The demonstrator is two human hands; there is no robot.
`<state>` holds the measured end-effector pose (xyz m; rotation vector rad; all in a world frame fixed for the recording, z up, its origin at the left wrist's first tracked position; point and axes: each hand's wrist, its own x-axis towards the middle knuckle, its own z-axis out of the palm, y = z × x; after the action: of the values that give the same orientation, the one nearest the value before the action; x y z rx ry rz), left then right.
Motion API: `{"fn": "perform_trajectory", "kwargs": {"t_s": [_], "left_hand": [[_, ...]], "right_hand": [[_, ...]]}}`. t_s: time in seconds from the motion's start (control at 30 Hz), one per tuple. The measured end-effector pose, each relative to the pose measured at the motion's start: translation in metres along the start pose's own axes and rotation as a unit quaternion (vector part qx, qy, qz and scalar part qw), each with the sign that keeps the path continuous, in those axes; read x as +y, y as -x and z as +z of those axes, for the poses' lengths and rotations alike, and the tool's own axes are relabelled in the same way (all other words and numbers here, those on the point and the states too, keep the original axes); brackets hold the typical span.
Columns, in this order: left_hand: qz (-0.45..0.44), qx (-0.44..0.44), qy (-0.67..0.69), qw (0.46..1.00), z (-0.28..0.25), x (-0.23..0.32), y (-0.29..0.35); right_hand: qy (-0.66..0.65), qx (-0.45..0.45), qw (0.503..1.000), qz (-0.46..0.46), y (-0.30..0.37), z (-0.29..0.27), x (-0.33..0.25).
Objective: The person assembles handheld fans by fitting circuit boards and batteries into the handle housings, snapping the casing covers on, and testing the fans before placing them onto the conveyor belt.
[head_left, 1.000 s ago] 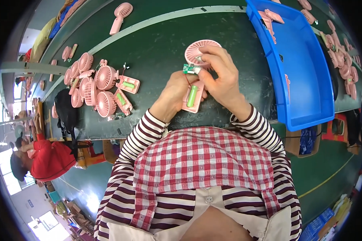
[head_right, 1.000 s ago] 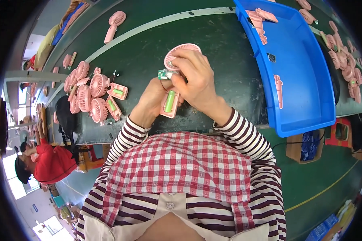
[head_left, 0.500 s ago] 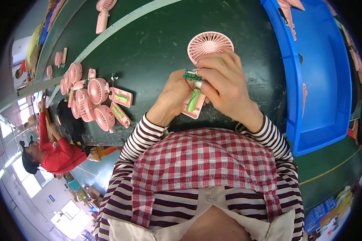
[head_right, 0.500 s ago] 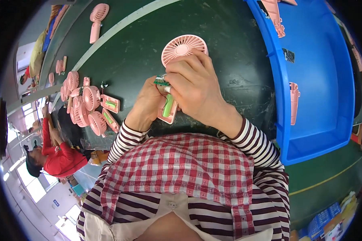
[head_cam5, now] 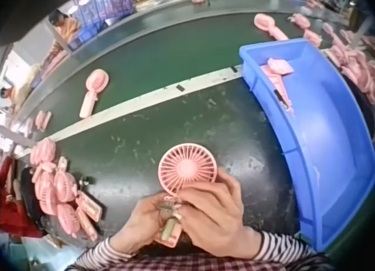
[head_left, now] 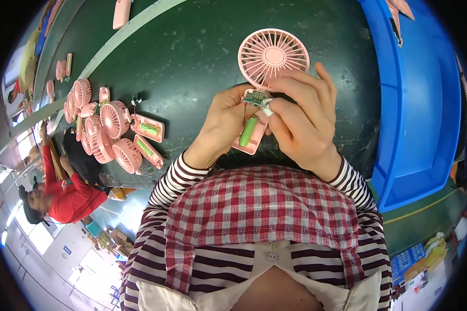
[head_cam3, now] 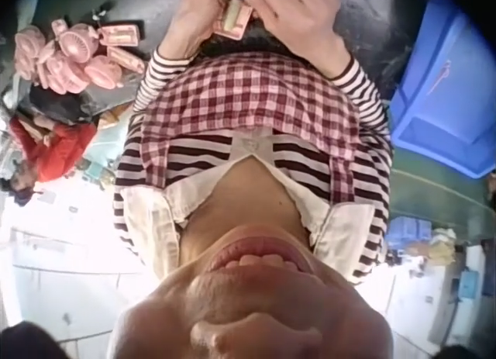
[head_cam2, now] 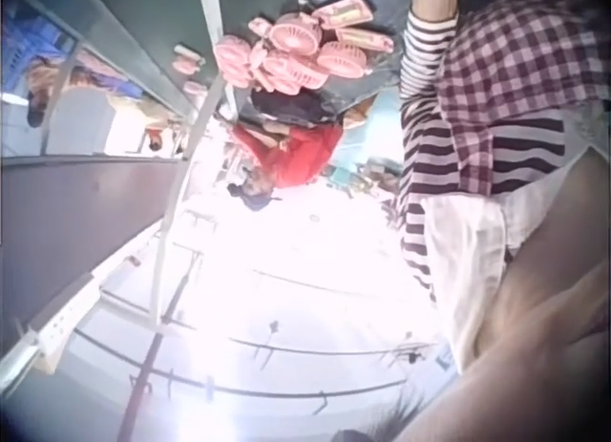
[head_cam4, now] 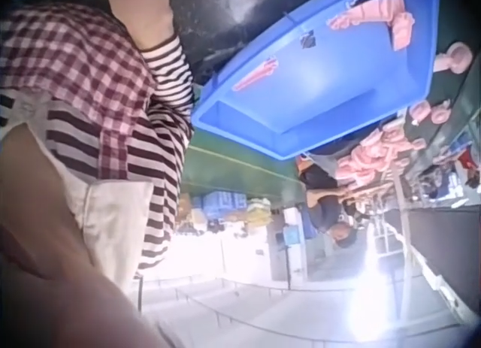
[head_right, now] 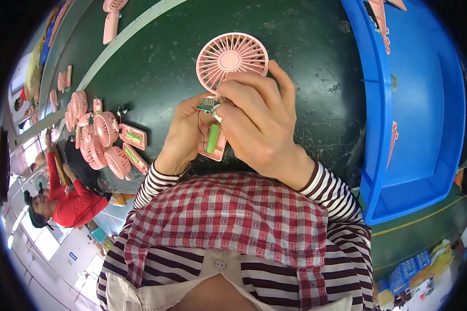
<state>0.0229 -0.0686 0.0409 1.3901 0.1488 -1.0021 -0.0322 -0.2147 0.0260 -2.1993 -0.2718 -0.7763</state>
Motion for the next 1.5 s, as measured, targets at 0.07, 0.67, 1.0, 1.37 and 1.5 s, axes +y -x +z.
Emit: {"fn": "perform_trajectory", "kwargs": {"t_s": [0.07, 0.67, 1.0, 1.37, 1.5], "left_hand": [[0.004, 0.026, 0.076, 0.997, 0.003, 0.003, 0.0], [0.077, 0.022, 0.237, 0.968, -0.009, -0.006, 0.016], [0.107, 0.029, 0.264, 0.958, -0.026, -0.021, 0.023], [0.08, 0.041, 0.211, 0.973, -0.045, -0.026, 0.032], [0.081, 0.038, 0.191, 0.977, -0.046, -0.024, 0.034]], "right_hand": [[-0.003, -0.005, 1.0, 0.007, 0.0, -0.002, 0.001], [-0.003, -0.004, 0.994, -0.114, 0.01, 0.017, -0.003], [0.054, -0.026, 0.992, -0.11, 0.013, 0.032, -0.017], [0.071, -0.097, 0.983, -0.138, -0.001, 0.039, -0.033], [0.033, -0.135, 0.981, -0.134, -0.01, 0.036, -0.037]]}}
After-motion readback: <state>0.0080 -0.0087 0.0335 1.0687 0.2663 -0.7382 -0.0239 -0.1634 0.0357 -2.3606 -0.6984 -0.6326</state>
